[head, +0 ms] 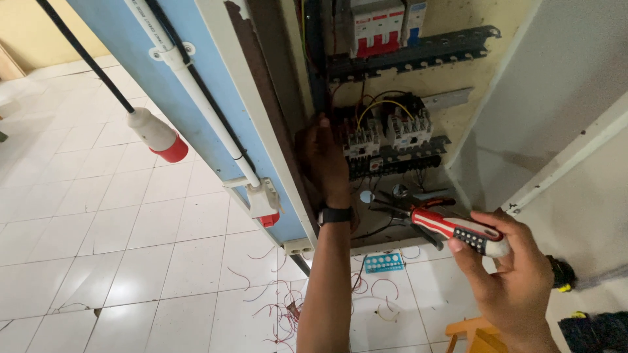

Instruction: Wiring an electrical control panel by stripping wires and connecting them to terminals.

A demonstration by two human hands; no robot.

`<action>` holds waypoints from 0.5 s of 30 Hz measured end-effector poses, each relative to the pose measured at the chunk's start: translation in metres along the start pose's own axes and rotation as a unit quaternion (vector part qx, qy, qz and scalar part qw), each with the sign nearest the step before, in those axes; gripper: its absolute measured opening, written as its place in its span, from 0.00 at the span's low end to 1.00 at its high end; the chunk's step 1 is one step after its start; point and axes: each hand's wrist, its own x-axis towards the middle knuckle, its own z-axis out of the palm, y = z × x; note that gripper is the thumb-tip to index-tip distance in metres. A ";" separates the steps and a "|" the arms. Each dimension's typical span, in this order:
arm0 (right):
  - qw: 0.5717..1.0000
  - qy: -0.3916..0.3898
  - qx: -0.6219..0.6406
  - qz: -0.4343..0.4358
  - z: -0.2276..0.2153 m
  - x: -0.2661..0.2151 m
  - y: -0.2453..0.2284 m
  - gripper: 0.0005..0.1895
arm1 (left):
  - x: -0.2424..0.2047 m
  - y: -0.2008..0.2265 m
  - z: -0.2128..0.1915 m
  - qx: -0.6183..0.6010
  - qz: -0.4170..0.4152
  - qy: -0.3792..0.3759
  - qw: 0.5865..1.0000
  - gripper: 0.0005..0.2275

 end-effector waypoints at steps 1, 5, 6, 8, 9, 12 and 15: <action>1.000 0.015 0.007 -0.005 -0.002 0.001 0.000 0.23 | 0.003 -0.002 0.001 0.007 -0.033 0.013 0.999 0.10; 0.998 0.056 -0.034 -0.012 -0.014 -0.003 0.009 0.25 | 0.005 -0.005 0.006 -0.013 0.033 0.035 0.999 0.11; 0.998 0.057 -0.035 -0.011 -0.017 -0.003 0.012 0.25 | 0.005 -0.006 0.006 -0.013 0.031 0.033 0.999 0.11; 0.996 0.075 0.027 -0.048 -0.023 -0.002 0.017 0.20 | 0.007 -0.007 0.007 -0.015 -0.003 0.035 0.999 0.10; 0.996 0.075 0.026 -0.046 -0.025 0.002 0.013 0.20 | 0.008 -0.006 0.007 -0.015 -0.004 0.033 0.999 0.10; 0.987 0.072 0.091 -0.115 -0.025 0.014 -0.004 0.14 | 0.009 0.004 0.006 -0.071 -0.003 0.019 0.997 0.09; 0.980 0.038 0.185 -0.069 -0.019 0.025 -0.019 0.11 | 0.002 0.022 0.005 -0.078 -0.111 -0.030 0.990 0.12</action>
